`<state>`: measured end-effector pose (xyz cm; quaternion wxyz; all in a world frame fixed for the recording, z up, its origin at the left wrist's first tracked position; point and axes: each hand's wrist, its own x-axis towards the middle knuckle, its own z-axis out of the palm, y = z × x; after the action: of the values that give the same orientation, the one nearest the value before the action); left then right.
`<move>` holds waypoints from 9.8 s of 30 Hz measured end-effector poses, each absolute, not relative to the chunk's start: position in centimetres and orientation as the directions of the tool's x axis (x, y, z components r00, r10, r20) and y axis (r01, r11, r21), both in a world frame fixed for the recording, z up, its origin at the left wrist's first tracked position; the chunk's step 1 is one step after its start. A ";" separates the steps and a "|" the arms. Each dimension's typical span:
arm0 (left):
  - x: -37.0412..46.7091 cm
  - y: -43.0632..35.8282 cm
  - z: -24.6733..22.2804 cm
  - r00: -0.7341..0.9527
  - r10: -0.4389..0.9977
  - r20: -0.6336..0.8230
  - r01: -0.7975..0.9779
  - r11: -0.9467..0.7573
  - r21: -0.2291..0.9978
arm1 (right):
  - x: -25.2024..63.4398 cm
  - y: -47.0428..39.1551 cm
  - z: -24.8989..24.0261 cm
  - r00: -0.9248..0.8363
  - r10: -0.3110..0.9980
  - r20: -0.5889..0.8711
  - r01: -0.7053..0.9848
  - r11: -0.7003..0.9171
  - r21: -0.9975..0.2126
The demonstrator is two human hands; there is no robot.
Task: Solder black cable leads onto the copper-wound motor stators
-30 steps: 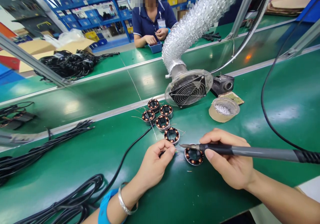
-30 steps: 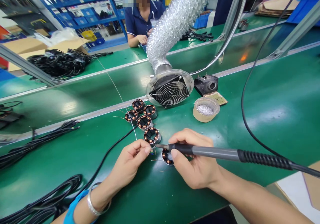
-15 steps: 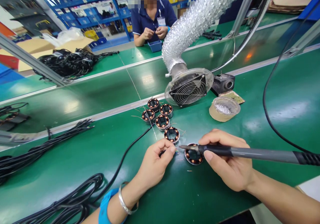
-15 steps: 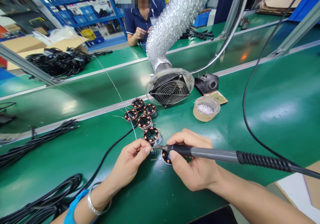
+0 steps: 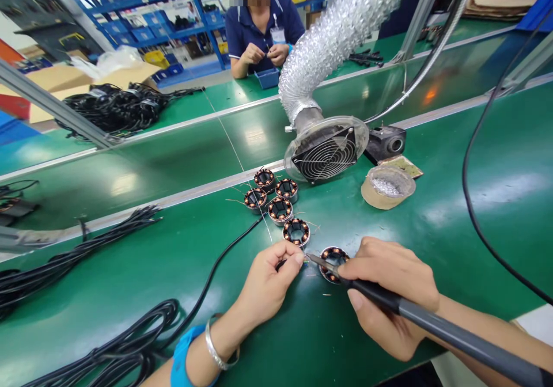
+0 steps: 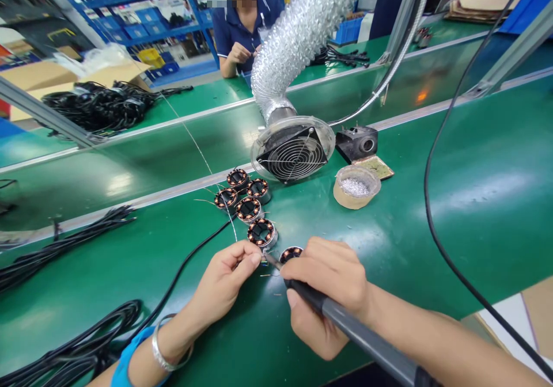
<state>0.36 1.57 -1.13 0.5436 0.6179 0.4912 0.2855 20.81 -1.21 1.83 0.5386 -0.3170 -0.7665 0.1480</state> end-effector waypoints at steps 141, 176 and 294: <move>1.0 0.8 -0.1 0.287 0.899 -0.331 0.229 0.271 0.935 | 21.6 -1.5 2.4 -0.166 0.744 0.647 0.295 0.664 -0.687; 1.1 0.9 0.0 0.315 0.902 -0.293 0.221 0.231 0.947 | 22.1 -1.1 2.0 -0.245 0.666 0.704 0.323 0.741 -0.589; 2.0 -0.7 0.0 0.264 0.876 -0.404 0.168 0.371 0.913 | 21.9 -4.9 1.8 -0.078 0.808 0.584 0.300 0.578 -0.759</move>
<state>2.04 -0.70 0.02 0.6295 0.4855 0.5377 0.2810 21.92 -4.86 1.82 0.5506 -0.3973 -0.6970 0.2305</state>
